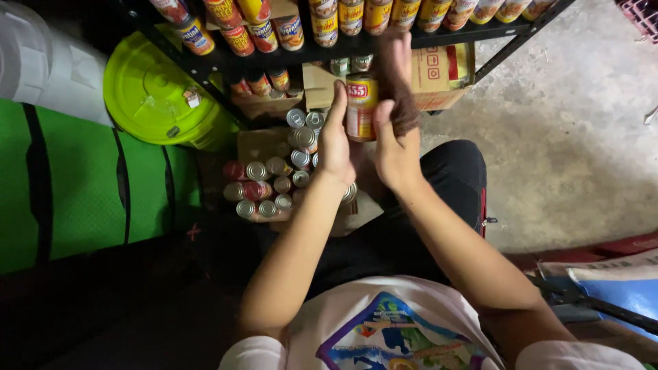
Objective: Wiping canned goods with a cloth and arranging them on metal shelves.
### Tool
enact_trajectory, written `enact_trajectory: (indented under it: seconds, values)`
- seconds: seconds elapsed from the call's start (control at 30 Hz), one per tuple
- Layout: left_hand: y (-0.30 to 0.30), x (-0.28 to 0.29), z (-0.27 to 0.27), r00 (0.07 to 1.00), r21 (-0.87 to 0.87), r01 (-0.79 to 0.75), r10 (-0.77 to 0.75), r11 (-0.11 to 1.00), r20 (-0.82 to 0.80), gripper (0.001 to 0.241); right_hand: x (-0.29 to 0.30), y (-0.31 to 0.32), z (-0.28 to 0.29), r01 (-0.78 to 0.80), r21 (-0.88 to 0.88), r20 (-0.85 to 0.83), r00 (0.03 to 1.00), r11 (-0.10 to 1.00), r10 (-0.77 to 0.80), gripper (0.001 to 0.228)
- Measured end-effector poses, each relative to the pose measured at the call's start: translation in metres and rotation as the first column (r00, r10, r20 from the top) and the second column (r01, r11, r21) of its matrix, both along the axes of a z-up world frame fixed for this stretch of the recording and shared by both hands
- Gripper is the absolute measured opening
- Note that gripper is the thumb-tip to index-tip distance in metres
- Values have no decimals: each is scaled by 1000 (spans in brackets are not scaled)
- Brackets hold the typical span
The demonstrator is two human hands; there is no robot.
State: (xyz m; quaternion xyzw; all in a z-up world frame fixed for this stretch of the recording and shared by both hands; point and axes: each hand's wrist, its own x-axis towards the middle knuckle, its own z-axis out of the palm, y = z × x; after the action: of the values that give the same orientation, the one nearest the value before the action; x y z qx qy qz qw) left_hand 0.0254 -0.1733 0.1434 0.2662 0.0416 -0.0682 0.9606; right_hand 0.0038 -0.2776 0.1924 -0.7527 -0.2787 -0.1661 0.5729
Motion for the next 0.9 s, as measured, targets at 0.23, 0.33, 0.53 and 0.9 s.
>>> enact_trajectory:
  seconds: [0.23,0.33,0.53,0.9]
  values:
    - [-2,27,-52,964,293,-239,190,926,189,47,-26,2,-2,56,-50,-19,998,997,-57,58]
    - [0,12,-42,992,98,-84,74,992,104,51,-13,-2,-1,148,-264,130,985,953,-117,57]
    - [5,-3,27,1000,139,-27,24,990,19,65,-4,2,-14,44,366,-236,971,930,47,57]
    - [37,7,0,984,158,-112,132,981,-122,65,-2,-26,-3,395,744,-639,658,540,399,50]
